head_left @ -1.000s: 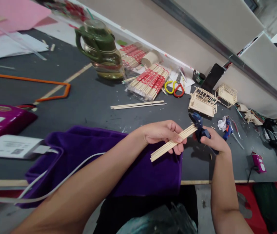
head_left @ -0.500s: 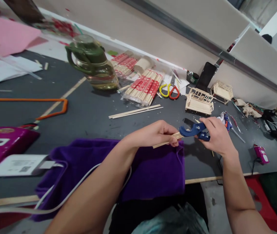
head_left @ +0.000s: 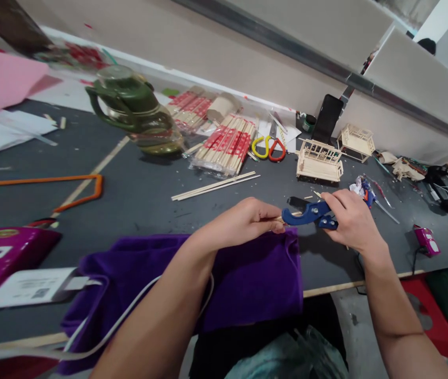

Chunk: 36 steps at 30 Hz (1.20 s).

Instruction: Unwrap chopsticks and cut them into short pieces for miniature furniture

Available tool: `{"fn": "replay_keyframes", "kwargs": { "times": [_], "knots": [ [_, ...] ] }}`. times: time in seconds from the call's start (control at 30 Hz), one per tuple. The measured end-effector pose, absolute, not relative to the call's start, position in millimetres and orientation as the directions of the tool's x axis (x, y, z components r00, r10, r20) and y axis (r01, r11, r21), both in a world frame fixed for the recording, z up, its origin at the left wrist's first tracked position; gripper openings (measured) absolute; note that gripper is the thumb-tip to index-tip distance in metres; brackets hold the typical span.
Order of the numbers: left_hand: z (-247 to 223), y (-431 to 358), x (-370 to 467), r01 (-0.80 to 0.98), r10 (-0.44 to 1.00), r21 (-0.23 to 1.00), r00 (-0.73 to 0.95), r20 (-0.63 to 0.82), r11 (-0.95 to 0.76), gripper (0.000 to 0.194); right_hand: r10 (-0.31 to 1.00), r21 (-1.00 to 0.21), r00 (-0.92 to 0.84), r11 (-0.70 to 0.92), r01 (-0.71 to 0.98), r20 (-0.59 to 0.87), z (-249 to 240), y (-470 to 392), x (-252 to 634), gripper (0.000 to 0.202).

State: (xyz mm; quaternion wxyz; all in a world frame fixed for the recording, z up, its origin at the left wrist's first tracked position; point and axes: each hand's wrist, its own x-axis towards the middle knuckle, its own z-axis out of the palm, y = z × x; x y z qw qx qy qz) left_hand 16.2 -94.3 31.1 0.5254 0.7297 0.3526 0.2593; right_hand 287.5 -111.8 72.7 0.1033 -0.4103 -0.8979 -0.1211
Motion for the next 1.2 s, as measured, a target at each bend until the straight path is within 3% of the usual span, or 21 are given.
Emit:
{"fn": "replay_keyframes", "kwargs": {
  "times": [0.1, 0.17, 0.23, 0.3, 0.4, 0.5, 0.6, 0.7, 0.9, 1.2],
  "knots": [
    [32, -95, 17, 0.314, 0.800, 0.906, 0.598, 0.043, -0.283, 0.028, 0.736, 0.103, -0.574, 0.580, 0.808, 0.359, 62, -115, 287, 0.046],
    [31, -94, 17, 0.365, 0.855, 0.884, 0.513, 0.073, -0.294, 0.027, 0.762, 0.017, -0.499, 0.541, 0.841, 0.413, 52, -118, 284, 0.045],
    [28, -92, 18, 0.428, 0.894, 0.854, 0.439, 0.088, -0.295, 0.026, 0.804, -0.147, -0.380, 0.490, 0.859, 0.457, 43, -120, 278, 0.042],
    [23, -89, 19, 0.534, 0.922, 0.792, 0.378, 0.089, -0.295, 0.024, 0.865, -0.394, -0.221, 0.415, 0.820, 0.451, 35, -118, 270, 0.037],
    [11, -80, 21, 0.792, 0.975, 0.572, 0.207, 0.080, -0.215, 0.023, 0.955, -0.770, -0.026, 0.254, 0.586, 0.295, 23, -107, 257, 0.035],
    [-3, -70, 23, 0.950, 0.993, 0.293, 0.084, 0.079, -0.104, 0.031, 0.998, -0.976, -0.012, 0.061, 0.208, 0.059, 8, -90, 244, 0.038],
    [-16, -62, 25, 0.975, 0.989, 0.178, 0.121, 0.087, -0.135, 0.034, 0.969, -0.961, -0.194, -0.190, -0.200, -0.151, -6, -76, 237, 0.044],
    [-23, -59, 28, 0.976, 0.985, 0.141, 0.154, 0.081, -0.164, 0.035, 0.924, -0.861, -0.321, -0.329, -0.388, -0.208, -16, -72, 236, 0.043],
    [-23, -58, 37, 0.983, 0.987, 0.089, 0.160, 0.029, -0.163, 0.038, 0.915, -0.848, -0.315, -0.367, -0.382, -0.253, -25, -76, 239, 0.043],
    [-37, -50, 30, 0.989, 0.986, 0.050, 0.136, 0.097, -0.141, 0.032, 0.938, -0.855, -0.278, -0.313, -0.414, -0.209, -37, -72, 241, 0.045]
  ]
}}
